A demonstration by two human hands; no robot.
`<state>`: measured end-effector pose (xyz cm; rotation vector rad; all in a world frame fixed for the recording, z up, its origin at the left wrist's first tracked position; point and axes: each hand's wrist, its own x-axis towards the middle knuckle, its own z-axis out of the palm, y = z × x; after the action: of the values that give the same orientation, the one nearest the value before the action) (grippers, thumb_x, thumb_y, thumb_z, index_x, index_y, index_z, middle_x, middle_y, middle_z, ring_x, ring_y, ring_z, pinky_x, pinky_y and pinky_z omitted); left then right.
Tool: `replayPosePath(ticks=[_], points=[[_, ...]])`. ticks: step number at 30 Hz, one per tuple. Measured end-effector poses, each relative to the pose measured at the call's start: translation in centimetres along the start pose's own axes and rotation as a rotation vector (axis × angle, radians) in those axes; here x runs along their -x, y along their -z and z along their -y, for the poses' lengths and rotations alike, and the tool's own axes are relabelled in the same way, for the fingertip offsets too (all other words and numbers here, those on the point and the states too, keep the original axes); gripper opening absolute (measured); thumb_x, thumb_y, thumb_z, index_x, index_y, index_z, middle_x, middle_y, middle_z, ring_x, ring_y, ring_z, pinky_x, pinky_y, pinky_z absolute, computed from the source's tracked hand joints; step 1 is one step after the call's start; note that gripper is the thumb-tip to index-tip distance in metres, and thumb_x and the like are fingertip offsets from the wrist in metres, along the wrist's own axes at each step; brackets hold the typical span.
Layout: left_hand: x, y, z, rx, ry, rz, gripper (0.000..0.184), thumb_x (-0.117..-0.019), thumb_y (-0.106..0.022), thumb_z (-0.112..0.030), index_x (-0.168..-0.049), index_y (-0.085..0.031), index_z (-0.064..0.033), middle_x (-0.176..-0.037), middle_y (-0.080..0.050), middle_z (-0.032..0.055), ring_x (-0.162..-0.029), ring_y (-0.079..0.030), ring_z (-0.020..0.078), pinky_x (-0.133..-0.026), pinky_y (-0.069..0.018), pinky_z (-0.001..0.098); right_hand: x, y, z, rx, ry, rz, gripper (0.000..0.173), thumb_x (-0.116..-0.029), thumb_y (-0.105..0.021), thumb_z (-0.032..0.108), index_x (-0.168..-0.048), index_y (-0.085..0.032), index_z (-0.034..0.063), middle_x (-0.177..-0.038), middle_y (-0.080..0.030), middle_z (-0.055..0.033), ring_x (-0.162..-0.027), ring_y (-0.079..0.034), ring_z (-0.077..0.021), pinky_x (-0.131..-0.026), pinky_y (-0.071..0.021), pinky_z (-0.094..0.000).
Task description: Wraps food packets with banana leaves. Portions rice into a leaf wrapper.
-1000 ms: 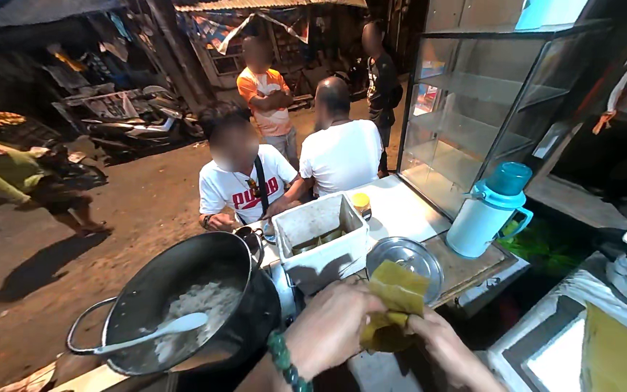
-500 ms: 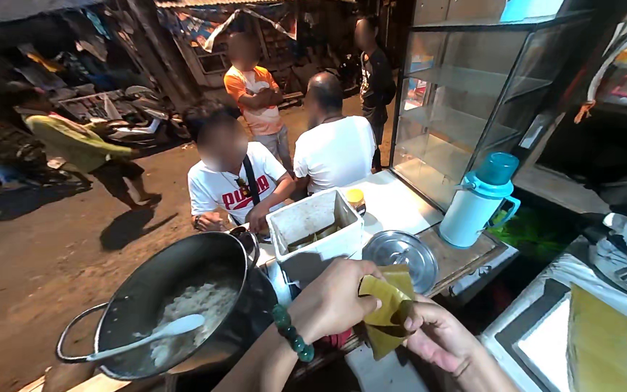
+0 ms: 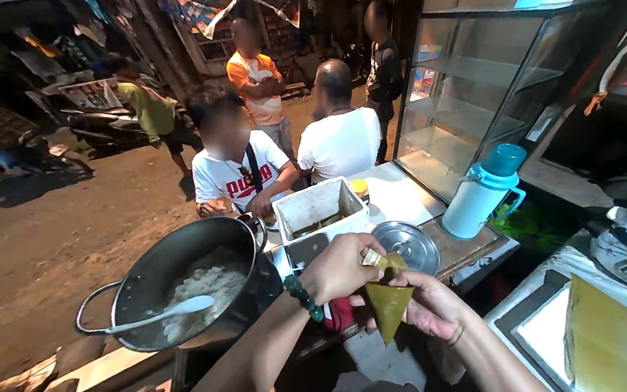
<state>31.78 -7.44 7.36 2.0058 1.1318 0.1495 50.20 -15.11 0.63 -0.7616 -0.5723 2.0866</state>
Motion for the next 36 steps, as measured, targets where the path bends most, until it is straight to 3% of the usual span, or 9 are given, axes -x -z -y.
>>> replayPosePath(ticks=[12,15,17,19,23,28,32,34,36], points=[[0.3,-0.7,1.5,0.072,0.029,-0.194,0.031,-0.0893,-0.080,-0.031,-0.117,-0.071,-0.0195,-0.093,-0.072,-0.0006,-0.076,-0.069,0.0105,-0.075,-0.0595,0.0352,-1.0,-0.8,0.6,0.093,0.020,-0.092,0.024,-0.1009,-0.041,0.008,-0.119,-0.056,0.0035,-0.103,-0.072,-0.0157,-0.092,-0.073,-0.0258,-0.082,-0.0617,-0.0445],[0.6,-0.5,2.7,0.123,0.088,-0.257,0.066,-0.0821,-0.079,-0.054,-0.136,-0.062,-0.0217,-0.127,-0.066,0.0044,-0.110,-0.066,0.0196,-0.094,-0.0560,0.0439,-0.9,-1.4,0.6,0.163,0.087,-0.232,0.023,-0.1030,-0.042,0.006,-0.121,-0.055,0.0008,-0.102,-0.071,-0.0155,-0.088,-0.073,-0.0247,-0.078,-0.0626,-0.0420],[0.9,-0.5,3.9,0.261,0.109,-0.214,0.097,-0.0789,-0.081,-0.056,-0.156,-0.039,-0.0144,-0.147,-0.053,0.0146,-0.131,-0.056,0.0287,-0.108,-0.0480,0.0479,-0.8,-1.6,0.5,0.199,0.120,-0.272,0.024,-0.1037,-0.042,0.007,-0.123,-0.054,-0.0007,-0.102,-0.071,-0.0163,-0.089,-0.073,-0.0256,-0.078,-0.0630,-0.0425],[1.5,-0.6,4.7,0.444,0.148,-0.138,0.105,-0.0802,-0.084,-0.045,-0.161,-0.026,-0.0121,-0.143,-0.057,0.0175,-0.122,-0.063,0.0273,-0.098,-0.0547,0.0439,-0.5,-1.8,0.2,0.281,0.111,-0.270,0.022,-0.1045,-0.043,0.010,-0.121,-0.055,0.0006,-0.100,-0.072,-0.0133,-0.088,-0.073,-0.0223,-0.078,-0.0630,-0.0397],[2.7,-1.7,6.3,0.642,0.040,-0.184,0.102,-0.0781,-0.088,-0.015,-0.159,-0.026,-0.0084,-0.116,-0.074,0.0121,-0.103,-0.074,0.0204,-0.094,-0.0611,0.0379,-0.4,-2.1,-0.9,0.465,0.062,-0.213,0.021,-0.1028,-0.047,0.014,-0.115,-0.061,0.0075,-0.093,-0.074,-0.0048,-0.078,-0.071,-0.0120,-0.069,-0.0596,-0.0288],[4.9,-1.7,6.8,0.470,0.022,-0.386,0.095,-0.0767,-0.089,-0.024,-0.157,-0.039,-0.0196,-0.112,-0.075,0.0029,-0.095,-0.074,0.0146,-0.087,-0.0624,0.0351,-1.0,-2.9,-1.0,0.546,0.025,-0.155,0.018,-0.0988,-0.050,0.008,-0.113,-0.061,0.0094,-0.093,-0.074,-0.0018,-0.081,-0.071,-0.0103,-0.072,-0.0601,-0.0285],[6.5,-0.6,7.2,0.460,0.024,-0.379,0.096,-0.0783,-0.087,-0.022,-0.159,-0.036,-0.0219,-0.119,-0.071,0.0065,-0.100,-0.073,0.0162,-0.089,-0.0615,0.0355,-2.3,-3.4,-1.2,0.555,-0.005,-0.071,0.021,-0.0967,-0.055,0.007,-0.117,-0.060,0.0091,-0.098,-0.074,-0.0024,-0.087,-0.072,-0.0125,-0.078,-0.0616,-0.0327],[7.1,0.1,7.6,0.464,0.028,-0.353,0.097,-0.0790,-0.087,-0.020,-0.160,-0.033,-0.0224,-0.122,-0.070,0.0074,-0.102,-0.072,0.0162,-0.090,-0.0613,0.0353,-3.2,-4.3,-1.3,0.585,0.005,-0.059,0.020,-0.0973,-0.057,0.009,-0.117,-0.061,0.0120,-0.098,-0.075,-0.0003,-0.080,-0.071,-0.0082,-0.067,-0.0594,-0.0260],[7.3,0.4,8.2,0.479,0.049,-0.410,0.093,-0.0811,-0.086,-0.020,-0.159,-0.036,-0.0195,-0.117,-0.073,0.0061,-0.100,-0.073,0.0155,-0.090,-0.0613,0.0350,-4.4,-5.1,-1.6,0.569,0.015,-0.061,0.022,-0.0976,-0.058,0.009,-0.120,-0.060,0.0102,-0.101,-0.075,-0.0033,-0.084,-0.073,-0.0117,-0.070,-0.0610,-0.0288]])
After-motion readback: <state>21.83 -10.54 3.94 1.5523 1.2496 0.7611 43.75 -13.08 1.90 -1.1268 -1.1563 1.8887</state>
